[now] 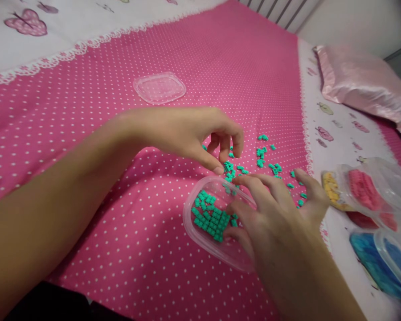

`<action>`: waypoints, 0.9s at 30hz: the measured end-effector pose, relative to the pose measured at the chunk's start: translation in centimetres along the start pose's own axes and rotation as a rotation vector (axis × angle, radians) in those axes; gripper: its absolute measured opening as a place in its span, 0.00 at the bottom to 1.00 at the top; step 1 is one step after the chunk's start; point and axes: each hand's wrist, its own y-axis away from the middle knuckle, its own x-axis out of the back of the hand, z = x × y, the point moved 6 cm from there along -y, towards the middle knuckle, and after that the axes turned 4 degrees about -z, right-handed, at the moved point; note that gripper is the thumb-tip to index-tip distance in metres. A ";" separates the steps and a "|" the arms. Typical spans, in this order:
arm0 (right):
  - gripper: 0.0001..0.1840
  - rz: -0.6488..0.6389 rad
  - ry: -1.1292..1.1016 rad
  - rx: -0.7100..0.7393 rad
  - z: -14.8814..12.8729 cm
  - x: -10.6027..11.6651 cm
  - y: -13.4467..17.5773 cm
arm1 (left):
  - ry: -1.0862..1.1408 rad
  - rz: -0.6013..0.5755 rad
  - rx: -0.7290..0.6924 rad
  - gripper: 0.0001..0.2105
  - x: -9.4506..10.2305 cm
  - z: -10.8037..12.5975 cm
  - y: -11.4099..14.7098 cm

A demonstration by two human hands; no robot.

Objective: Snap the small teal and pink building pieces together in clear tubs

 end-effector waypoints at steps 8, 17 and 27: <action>0.14 0.025 -0.023 -0.007 0.5 0.0 -0.1 | -0.008 0.001 0.015 0.13 0.1 0.0 0.1; 0.16 0.021 -0.029 -0.013 0.4 0.0 0.0 | -0.035 0.000 0.039 0.13 0.3 0.0 0.1; 0.14 0.051 -0.064 -0.008 0.2 0.0 0.0 | -0.052 0.053 0.050 0.14 1.3 -0.7 0.8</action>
